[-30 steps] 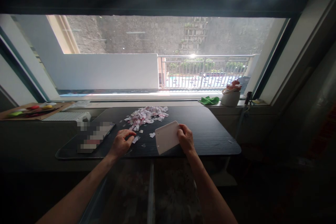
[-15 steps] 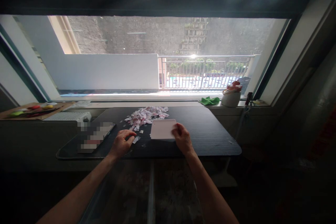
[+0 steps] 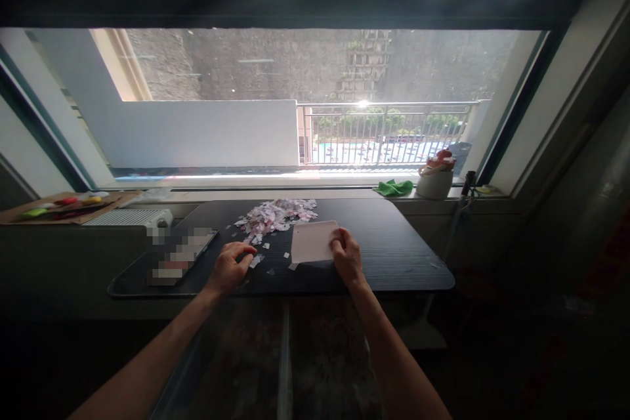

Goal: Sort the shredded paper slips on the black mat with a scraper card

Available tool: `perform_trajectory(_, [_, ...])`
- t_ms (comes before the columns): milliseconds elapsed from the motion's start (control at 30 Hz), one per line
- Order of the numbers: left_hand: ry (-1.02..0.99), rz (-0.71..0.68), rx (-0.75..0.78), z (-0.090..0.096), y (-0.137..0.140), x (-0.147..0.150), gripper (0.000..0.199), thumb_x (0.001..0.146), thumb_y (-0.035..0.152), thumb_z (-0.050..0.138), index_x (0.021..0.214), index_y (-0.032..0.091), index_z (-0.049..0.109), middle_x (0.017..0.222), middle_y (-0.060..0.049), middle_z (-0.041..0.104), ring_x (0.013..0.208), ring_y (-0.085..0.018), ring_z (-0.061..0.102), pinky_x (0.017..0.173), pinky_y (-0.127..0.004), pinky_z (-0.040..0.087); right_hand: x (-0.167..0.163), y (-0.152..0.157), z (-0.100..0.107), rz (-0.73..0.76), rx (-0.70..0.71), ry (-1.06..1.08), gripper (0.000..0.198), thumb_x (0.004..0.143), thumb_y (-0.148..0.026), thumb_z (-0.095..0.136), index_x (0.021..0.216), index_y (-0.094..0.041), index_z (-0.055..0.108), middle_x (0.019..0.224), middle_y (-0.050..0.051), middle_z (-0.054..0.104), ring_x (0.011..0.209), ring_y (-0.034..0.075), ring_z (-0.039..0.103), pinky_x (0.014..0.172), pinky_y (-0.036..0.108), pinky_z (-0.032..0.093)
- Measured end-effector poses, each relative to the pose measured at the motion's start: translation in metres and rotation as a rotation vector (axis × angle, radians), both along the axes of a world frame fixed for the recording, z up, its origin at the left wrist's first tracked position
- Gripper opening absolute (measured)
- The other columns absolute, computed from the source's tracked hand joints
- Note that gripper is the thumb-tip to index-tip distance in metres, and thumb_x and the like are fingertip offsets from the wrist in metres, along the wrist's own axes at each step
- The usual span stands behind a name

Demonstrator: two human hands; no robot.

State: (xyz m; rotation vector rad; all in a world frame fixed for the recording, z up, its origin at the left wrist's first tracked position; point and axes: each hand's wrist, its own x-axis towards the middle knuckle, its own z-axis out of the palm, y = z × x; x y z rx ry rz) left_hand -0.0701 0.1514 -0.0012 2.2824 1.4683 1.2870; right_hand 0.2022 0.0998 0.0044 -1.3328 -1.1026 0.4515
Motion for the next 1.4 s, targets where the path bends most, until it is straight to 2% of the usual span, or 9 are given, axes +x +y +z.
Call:
perform_trajectory(100, [0.000,-0.006,0.003,0.000,0.000,-0.001,0.018,0.070,0.022,0.050,0.072,0.020,0.067,0.082,-0.005,0.068,0.092,-0.022,0.058,0.087,-0.036,0.045,0.002,-0.002,0.001,-0.070,0.007,0.009,0.027,0.070,-0.032,0.047,0.090,-0.018,0.058,0.081,0.005,0.064,0.074,0.019,0.057,0.069,0.031,0.045])
perform_trajectory(267, [0.000,-0.008,-0.005,0.000,0.001,0.000,0.019,0.069,0.023,0.049,0.072,0.021,0.068,0.082,-0.005,0.069,0.092,-0.023,0.057,0.088,-0.037,0.045,0.002,0.001,-0.003,-0.002,0.020,0.005,0.031,0.071,-0.036,0.050,0.094,-0.017,0.058,0.082,0.006,0.066,0.072,0.019,0.058,0.068,0.032,0.046])
perform_trajectory(433, [0.000,-0.005,-0.003,0.001,0.000,0.001,0.020,0.070,0.023,0.048,0.072,0.020,0.068,0.083,-0.006,0.069,0.091,-0.023,0.057,0.087,-0.037,0.045,0.003,0.003,-0.004,-0.011,0.002,0.034,0.031,0.069,-0.035,0.053,0.093,-0.017,0.059,0.084,0.006,0.067,0.075,0.021,0.060,0.070,0.033,0.048])
perform_trajectory(533, [-0.003,-0.005,-0.004,0.001,0.000,0.000,0.019,0.070,0.023,0.049,0.071,0.021,0.067,0.082,-0.005,0.069,0.091,-0.022,0.057,0.087,-0.036,0.045,0.000,0.006,-0.005,0.094,0.031,0.099,0.034,0.070,-0.041,0.056,0.094,-0.018,0.059,0.084,0.007,0.067,0.074,0.021,0.061,0.070,0.034,0.049])
perform_trajectory(633, [-0.001,-0.008,-0.010,0.000,0.001,0.000,0.019,0.070,0.024,0.049,0.071,0.021,0.068,0.082,-0.005,0.069,0.093,-0.023,0.057,0.088,-0.037,0.045,-0.001,0.009,-0.007,0.181,0.018,0.078,0.033,0.069,-0.041,0.058,0.092,-0.018,0.060,0.084,0.006,0.068,0.075,0.020,0.062,0.073,0.035,0.050])
perform_trajectory(900, [-0.004,-0.014,-0.004,0.000,0.000,0.000,0.018,0.070,0.023,0.050,0.071,0.022,0.067,0.082,-0.004,0.069,0.091,-0.022,0.058,0.087,-0.036,0.045,0.003,0.000,0.000,-0.003,-0.062,-0.069,0.032,0.067,-0.029,0.043,0.090,-0.019,0.063,0.081,0.004,0.067,0.078,0.021,0.059,0.072,0.032,0.047])
perform_trajectory(1000, [-0.010,-0.010,-0.008,0.001,-0.001,0.000,0.018,0.070,0.022,0.050,0.071,0.021,0.067,0.082,-0.004,0.068,0.092,-0.022,0.057,0.087,-0.036,0.045,0.001,-0.001,0.001,0.035,-0.019,-0.038,0.031,0.069,-0.031,0.046,0.093,-0.018,0.062,0.083,0.005,0.067,0.077,0.020,0.059,0.073,0.033,0.047])
perform_trajectory(1167, [-0.012,-0.012,-0.009,0.000,0.000,0.001,0.017,0.070,0.022,0.050,0.071,0.022,0.067,0.082,-0.004,0.068,0.092,-0.022,0.057,0.087,-0.036,0.045,-0.002,0.002,-0.003,0.193,0.003,-0.044,0.030,0.071,-0.034,0.052,0.096,-0.019,0.062,0.084,0.003,0.068,0.077,0.020,0.061,0.076,0.034,0.048])
perform_trajectory(1400, [-0.002,-0.001,-0.007,0.002,-0.001,0.001,0.018,0.070,0.022,0.049,0.070,0.021,0.067,0.082,-0.004,0.068,0.091,-0.022,0.058,0.086,-0.036,0.045,0.003,-0.003,0.002,0.051,-0.086,-0.095,0.030,0.066,-0.028,0.041,0.085,-0.020,0.063,0.075,0.002,0.065,0.073,0.021,0.057,0.065,0.030,0.044])
